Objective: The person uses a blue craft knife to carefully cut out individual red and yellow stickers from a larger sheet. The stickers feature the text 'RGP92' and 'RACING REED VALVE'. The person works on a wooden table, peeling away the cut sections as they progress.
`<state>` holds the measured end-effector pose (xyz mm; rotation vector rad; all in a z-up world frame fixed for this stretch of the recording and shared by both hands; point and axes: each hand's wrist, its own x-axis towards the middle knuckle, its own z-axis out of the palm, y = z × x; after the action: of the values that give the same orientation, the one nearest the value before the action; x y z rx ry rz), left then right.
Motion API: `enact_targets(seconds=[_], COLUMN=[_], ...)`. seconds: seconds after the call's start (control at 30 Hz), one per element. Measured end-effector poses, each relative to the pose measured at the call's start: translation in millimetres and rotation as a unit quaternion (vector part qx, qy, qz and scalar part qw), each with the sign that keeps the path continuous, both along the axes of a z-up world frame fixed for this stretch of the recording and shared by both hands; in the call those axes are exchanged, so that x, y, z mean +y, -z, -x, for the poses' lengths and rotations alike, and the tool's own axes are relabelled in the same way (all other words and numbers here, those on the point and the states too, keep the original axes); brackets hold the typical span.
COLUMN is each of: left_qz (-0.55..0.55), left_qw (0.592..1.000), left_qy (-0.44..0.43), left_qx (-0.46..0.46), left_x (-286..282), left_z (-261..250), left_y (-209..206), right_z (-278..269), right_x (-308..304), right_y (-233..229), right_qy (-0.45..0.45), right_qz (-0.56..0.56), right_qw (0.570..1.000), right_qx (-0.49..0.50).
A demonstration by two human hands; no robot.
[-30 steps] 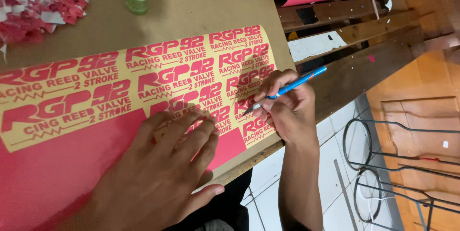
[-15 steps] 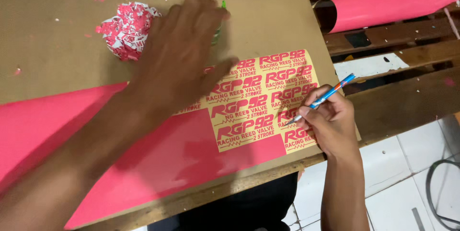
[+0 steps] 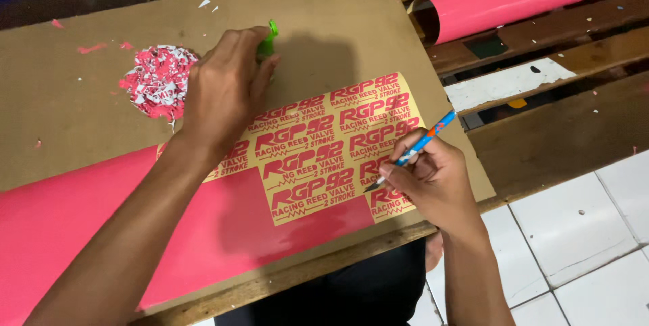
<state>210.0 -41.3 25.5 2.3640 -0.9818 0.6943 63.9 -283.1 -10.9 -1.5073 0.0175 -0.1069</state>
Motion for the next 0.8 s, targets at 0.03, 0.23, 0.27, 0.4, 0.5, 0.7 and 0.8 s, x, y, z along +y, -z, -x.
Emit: enact_targets(seconds=[0.03, 0.23, 0.27, 0.4, 0.5, 0.7, 0.8], left_qz=[-0.005, 0.020, 0.194, 0.555, 0.421, 0.109, 0.532], left_qw=[1.000, 1.000, 0.973, 0.706, 0.871, 0.992, 0.719], left_qy=[0.001, 0.013, -0.019, -0.111, -0.040, -0.018, -0.133], left_qx=[0.000, 0.020, 0.123, 0.426, 0.249, 0.067, 0.428], left_x=[0, -5, -10, -12, -3, -9, -23], left_z=[-1, -8, -11, -24, -36, -8, -25], left_y=[2, -9, -15, -52, -36, -29, -37], right_z=[0, 3, 3, 2, 3, 4, 4], right_x=[0, -2, -2, -2, -2, -3, -4], right_y=[0, 3, 3, -1, 5, 0, 0], right_qy=[0.001, 0.013, 0.015, 0.026, 0.039, 0.038, 0.041], right_qz=[-0.005, -0.024, -0.020, -0.010, -0.025, 0.001, 0.005], right_qw=[1.000, 1.000, 1.000, 1.000, 0.999, 0.999, 0.999], right_qx=[0.000, 0.002, 0.004, 0.002, -0.002, -0.012, -0.013])
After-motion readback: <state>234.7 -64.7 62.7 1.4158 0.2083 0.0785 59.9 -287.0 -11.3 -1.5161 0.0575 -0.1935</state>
